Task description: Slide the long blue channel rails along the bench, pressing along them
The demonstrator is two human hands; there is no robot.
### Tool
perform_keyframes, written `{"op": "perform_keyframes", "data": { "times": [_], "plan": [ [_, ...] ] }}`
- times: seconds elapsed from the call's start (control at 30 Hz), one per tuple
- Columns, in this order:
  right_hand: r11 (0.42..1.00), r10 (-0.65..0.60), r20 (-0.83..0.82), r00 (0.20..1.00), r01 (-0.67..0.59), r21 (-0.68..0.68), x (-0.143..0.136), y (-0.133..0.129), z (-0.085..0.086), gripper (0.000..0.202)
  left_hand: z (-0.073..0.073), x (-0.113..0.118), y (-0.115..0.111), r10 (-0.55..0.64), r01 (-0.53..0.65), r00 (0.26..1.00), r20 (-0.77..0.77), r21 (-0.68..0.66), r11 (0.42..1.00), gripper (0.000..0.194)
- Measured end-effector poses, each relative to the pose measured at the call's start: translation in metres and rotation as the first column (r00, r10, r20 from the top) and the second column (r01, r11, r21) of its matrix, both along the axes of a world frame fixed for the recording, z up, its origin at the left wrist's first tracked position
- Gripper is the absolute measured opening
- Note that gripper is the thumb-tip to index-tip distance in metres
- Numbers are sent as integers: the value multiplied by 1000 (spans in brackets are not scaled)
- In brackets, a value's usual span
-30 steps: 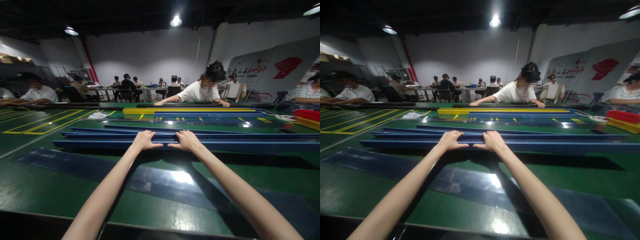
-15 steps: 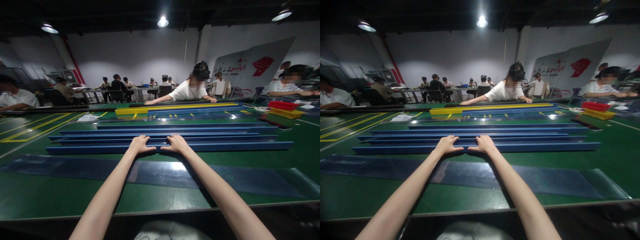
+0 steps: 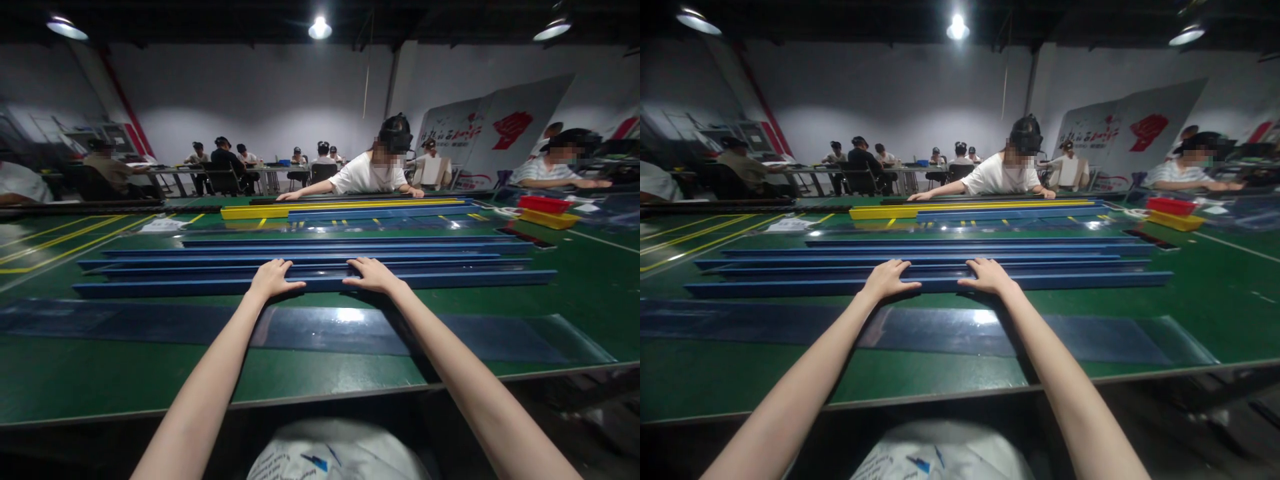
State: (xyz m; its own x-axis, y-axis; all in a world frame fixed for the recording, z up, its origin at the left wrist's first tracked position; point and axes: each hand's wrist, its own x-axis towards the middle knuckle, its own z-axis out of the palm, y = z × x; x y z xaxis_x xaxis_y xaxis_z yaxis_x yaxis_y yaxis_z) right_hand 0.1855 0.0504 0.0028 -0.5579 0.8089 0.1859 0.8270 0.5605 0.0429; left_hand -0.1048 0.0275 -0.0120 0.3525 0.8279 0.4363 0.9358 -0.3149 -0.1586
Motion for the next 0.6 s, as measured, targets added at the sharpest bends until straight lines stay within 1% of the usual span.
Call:
{"op": "perform_keyframes", "data": {
  "times": [0.07, 0.1, 0.3, 0.6],
  "plan": [
    [997, -76, 10, 997, 76, 10, 11, 0, -2, 78, -1, 0, 0, 0, 0, 1000, 4, -1, 1000, 74],
    [995, -94, 17, 995, 94, 17, 15, 0, -3, 78, -1, 0, 0, 0, 0, 1000, 7, -5, 1000, 74],
    [991, -120, 35, 992, 118, 62, 13, -2, -4, 78, 1, 0, -1, 7, -7, 1000, 12, -11, 1000, 74],
    [988, -134, 42, 990, 130, 85, 13, -1, -5, 75, 4, 3, -3, 4, -4, 1000, 6, -29, 1000, 74]
  ]
}}
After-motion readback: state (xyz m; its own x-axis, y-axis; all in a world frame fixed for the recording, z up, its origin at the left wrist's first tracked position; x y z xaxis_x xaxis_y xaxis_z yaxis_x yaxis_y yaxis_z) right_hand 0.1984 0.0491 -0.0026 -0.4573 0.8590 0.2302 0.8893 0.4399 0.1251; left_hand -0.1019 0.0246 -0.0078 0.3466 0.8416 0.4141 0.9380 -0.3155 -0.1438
